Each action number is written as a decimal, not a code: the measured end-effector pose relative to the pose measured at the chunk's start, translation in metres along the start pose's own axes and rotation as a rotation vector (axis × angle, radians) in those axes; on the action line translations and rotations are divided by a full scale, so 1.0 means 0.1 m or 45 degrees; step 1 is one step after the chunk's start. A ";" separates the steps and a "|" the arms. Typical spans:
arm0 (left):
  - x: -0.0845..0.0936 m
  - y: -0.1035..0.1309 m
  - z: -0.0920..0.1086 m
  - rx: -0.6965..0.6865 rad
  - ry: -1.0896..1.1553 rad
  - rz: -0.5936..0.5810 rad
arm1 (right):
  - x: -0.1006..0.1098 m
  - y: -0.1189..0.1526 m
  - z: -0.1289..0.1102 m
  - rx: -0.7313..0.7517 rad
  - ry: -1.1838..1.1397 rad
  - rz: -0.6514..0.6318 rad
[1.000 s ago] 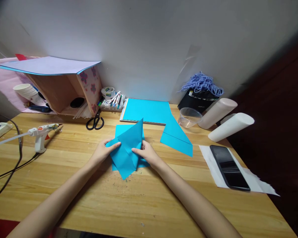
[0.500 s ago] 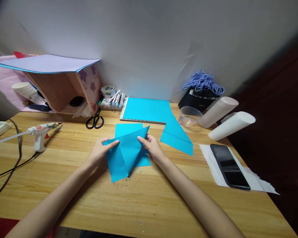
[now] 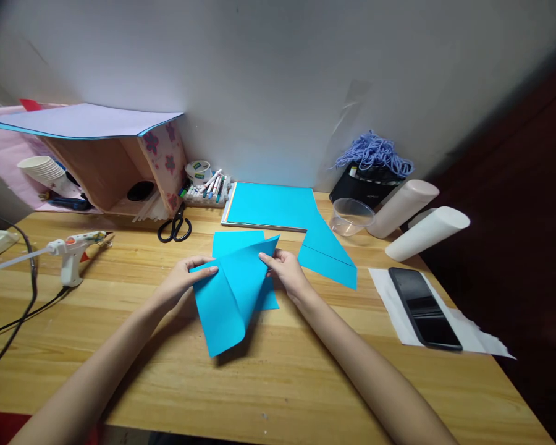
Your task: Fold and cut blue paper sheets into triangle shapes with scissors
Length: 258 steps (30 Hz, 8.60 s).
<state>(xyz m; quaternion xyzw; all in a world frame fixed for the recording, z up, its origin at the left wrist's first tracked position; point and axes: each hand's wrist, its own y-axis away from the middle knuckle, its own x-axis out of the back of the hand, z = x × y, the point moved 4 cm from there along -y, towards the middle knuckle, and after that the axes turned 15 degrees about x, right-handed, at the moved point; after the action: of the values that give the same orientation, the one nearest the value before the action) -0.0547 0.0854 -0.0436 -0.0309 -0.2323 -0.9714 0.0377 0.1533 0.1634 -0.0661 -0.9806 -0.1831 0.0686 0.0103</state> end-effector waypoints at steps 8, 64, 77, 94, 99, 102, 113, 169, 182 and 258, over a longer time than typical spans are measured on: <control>0.05 0.01 0.05 -0.030 -0.222 0.046 | -0.10 0.06 0.00 -0.014 0.075 -0.112; -0.06 -0.01 -0.02 -0.085 -0.363 0.066 | 0.15 -0.08 -0.18 0.210 0.027 0.120; -0.05 -0.04 -0.04 -0.090 -0.343 0.038 | 0.20 -0.10 -0.16 0.179 0.054 0.099; -0.04 -0.06 -0.05 -0.105 -0.402 0.045 | 0.22 -0.10 -0.16 0.182 0.033 0.132; -0.03 -0.06 -0.06 -0.102 -0.424 0.044 | 0.23 -0.11 -0.12 0.169 0.017 0.149; -0.04 -0.07 -0.06 -0.085 -0.424 0.038 | 0.22 -0.11 -0.12 0.147 0.020 0.157; -0.03 -0.06 -0.04 -0.097 -0.381 0.060 | 0.20 -0.10 -0.12 0.179 -0.027 0.169; -0.08 -0.06 -0.11 -0.127 -0.254 0.168 | -0.06 0.00 0.03 -0.099 0.026 -0.302; 0.00 -0.15 -0.17 -0.072 -0.181 0.187 | -0.20 0.14 0.15 -0.230 -0.018 -0.379; 0.23 -0.14 -0.05 -0.059 -0.077 0.309 | -0.35 0.36 -0.01 -0.255 -0.055 -1.163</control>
<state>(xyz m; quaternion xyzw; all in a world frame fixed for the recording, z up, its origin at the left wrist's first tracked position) -0.0794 0.0939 -0.0526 -0.0889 -0.2055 -0.9634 0.1474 0.1341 0.1172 -0.0625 -0.7940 -0.6021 0.0595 -0.0592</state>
